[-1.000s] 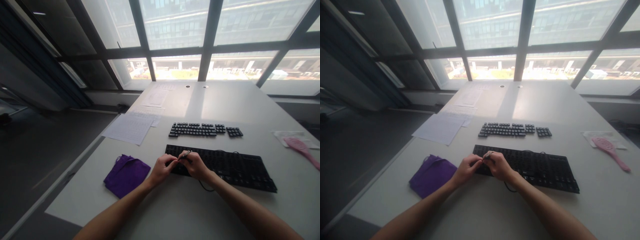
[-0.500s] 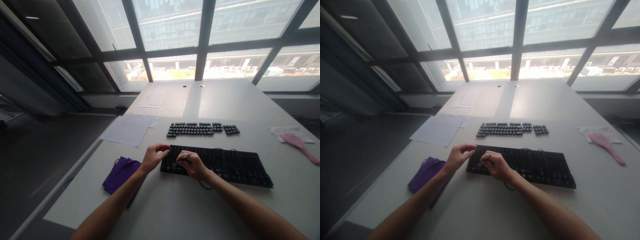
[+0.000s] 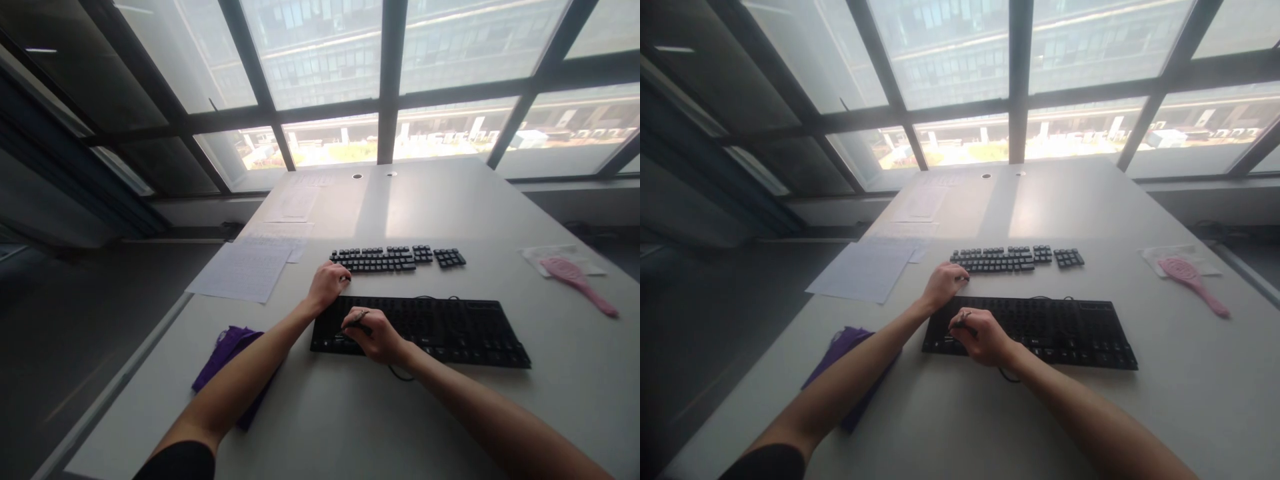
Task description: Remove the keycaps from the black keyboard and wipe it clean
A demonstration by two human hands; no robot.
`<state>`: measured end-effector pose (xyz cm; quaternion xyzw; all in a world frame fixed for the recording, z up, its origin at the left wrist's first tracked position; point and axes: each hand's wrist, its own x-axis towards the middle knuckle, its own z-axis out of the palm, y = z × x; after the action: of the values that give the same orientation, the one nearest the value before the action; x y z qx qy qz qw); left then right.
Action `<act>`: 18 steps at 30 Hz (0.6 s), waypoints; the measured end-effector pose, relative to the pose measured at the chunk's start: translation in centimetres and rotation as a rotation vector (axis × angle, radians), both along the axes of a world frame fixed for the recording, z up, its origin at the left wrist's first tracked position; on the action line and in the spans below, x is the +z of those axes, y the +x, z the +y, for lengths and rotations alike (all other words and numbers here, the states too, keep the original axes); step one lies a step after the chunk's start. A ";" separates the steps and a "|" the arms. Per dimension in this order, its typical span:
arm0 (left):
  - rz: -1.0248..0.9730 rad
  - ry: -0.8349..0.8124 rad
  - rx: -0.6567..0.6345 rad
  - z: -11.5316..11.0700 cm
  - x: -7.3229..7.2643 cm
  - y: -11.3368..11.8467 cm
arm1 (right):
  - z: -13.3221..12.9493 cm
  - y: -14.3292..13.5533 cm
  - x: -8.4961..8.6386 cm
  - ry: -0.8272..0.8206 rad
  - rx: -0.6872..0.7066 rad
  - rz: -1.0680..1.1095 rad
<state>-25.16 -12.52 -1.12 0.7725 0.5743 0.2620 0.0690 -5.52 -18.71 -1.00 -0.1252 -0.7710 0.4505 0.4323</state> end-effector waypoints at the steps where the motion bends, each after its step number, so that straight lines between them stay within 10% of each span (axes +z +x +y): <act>1: 0.013 0.001 0.001 0.0 0.1 -0.1 | 0.0 0.0 0.0 -0.003 0.002 -0.003; 13: 0.015 0.031 0.040 0.2 -0.3 -0.9 | 0.0 0.0 0.0 -0.038 -0.014 -0.014; 18: -0.057 0.071 0.075 -0.9 1.0 -1.2 | 0.3 -0.1 -0.6 -0.287 -0.162 0.048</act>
<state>-26.34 -13.41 -0.14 0.7446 0.5911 0.3065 0.0479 -5.64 -18.36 -1.57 -0.2365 -0.6754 0.5227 0.4633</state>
